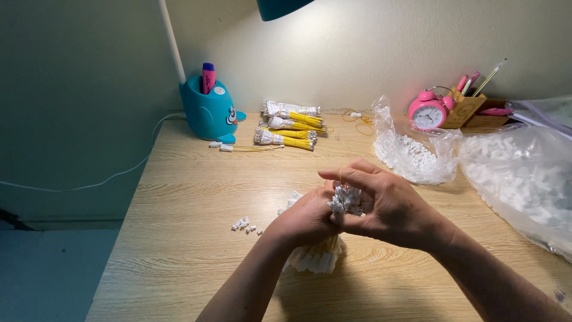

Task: The person gathers loose cotton swabs from a wooden table and bundles them together by hand. They repeatedly pick up swabs, align the cotton ends, and hold the growing bundle while adding more swabs to it.

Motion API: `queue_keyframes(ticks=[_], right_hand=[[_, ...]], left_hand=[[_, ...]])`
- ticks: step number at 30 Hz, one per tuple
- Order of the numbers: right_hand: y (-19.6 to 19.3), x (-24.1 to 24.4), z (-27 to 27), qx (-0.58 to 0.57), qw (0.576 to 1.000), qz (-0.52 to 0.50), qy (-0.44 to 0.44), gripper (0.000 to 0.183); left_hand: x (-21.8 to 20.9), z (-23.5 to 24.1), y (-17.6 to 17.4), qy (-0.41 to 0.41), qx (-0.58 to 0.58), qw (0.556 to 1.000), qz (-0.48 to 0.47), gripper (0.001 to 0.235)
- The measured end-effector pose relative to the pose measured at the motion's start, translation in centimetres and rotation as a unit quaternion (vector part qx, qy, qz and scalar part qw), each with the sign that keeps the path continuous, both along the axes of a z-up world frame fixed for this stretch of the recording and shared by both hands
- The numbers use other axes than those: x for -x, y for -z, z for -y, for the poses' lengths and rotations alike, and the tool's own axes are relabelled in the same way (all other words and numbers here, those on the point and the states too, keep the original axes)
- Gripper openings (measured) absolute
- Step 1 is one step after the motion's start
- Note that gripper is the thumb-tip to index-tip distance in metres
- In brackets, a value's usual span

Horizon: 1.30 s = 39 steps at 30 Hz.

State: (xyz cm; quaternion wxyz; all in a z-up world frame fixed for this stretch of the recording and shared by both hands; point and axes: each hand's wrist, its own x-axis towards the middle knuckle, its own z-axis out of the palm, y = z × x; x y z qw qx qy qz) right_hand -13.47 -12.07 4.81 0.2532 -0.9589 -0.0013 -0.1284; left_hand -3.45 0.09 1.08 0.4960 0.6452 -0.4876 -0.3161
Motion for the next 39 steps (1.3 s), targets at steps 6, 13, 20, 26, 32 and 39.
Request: queue_keyframes(ticks=[6, 13, 20, 26, 32, 39], right_hand=[[-1.5, 0.2, -0.6, 0.132, 0.990, -0.010, -0.054, 0.048], [-1.8, 0.5, 0.0, 0.035, 0.997, -0.044, -0.057, 0.057], [-0.2, 0.7, 0.4, -0.116, 0.990, 0.011, -0.074, 0.018], [-1.5, 0.0, -0.4, 0.056, 0.994, -0.086, 0.031, 0.018], [-2.6, -0.9, 0.7, -0.093, 0.977, -0.133, 0.137, 0.007], [-1.6, -0.8, 2.1, -0.203, 0.957, -0.098, 0.184, 0.009]], left_hand=[[0.1, 0.8, 1.2, 0.017, 0.043, 0.997, -0.060, 0.065], [-0.2, 0.9, 2.0, 0.029, 0.092, 0.989, -0.112, 0.059], [0.2, 1.7, 3.0, 0.048, 0.151, 0.972, -0.174, 0.053], [1.1, 2.5, 4.2, 0.069, 0.192, 0.952, -0.228, 0.049], [0.1, 2.8, 4.1, 0.075, 0.209, 0.941, -0.257, 0.044], [0.7, 0.1, -1.2, -0.085, 0.046, 0.993, 0.060, 0.044]])
